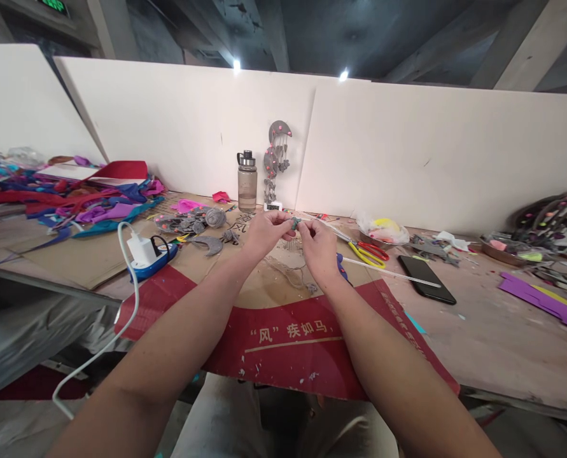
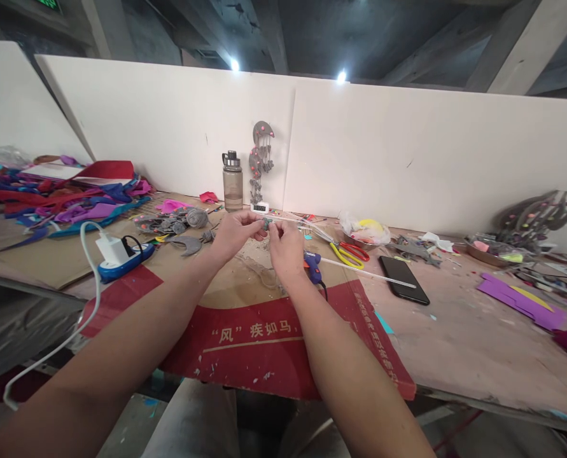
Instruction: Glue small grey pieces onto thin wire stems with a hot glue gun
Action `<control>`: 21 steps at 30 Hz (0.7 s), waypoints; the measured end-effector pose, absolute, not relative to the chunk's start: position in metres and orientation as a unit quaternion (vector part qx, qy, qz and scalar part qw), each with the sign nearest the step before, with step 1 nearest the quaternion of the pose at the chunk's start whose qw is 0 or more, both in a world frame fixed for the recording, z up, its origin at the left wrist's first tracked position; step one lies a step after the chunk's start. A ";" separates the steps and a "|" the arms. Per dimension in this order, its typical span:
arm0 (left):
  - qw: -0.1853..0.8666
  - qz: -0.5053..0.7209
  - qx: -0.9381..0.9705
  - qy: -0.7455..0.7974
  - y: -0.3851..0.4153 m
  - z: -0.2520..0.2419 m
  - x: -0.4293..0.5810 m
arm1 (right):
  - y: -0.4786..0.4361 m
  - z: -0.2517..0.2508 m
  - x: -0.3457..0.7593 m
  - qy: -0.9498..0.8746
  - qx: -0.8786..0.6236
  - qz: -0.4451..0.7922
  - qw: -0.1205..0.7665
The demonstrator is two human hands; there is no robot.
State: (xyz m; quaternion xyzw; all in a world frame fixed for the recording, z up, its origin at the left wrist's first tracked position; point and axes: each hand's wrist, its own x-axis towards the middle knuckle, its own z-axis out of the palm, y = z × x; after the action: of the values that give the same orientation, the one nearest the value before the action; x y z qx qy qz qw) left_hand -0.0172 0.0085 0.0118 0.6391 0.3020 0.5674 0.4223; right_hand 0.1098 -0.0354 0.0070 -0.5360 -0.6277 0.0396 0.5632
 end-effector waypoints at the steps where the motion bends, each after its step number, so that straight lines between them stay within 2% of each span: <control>1: 0.419 0.567 0.642 0.302 0.009 0.011 -0.017 | -0.036 0.007 0.109 -0.630 -0.536 0.037 0.561; 16: 0.400 0.559 0.643 0.339 0.000 0.017 -0.015 | -0.035 0.006 0.111 -0.653 -0.563 -0.084 0.499; 21: 0.457 0.549 0.626 0.311 0.004 0.014 -0.015 | -0.033 0.004 0.113 -0.654 -0.550 -0.082 0.513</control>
State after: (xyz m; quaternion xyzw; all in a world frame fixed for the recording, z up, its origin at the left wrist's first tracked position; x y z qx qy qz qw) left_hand -0.0146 0.0036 0.0139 0.6264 0.3113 0.5494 0.4570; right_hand 0.1130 -0.0326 0.0039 -0.5498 -0.6539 -0.0824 0.5132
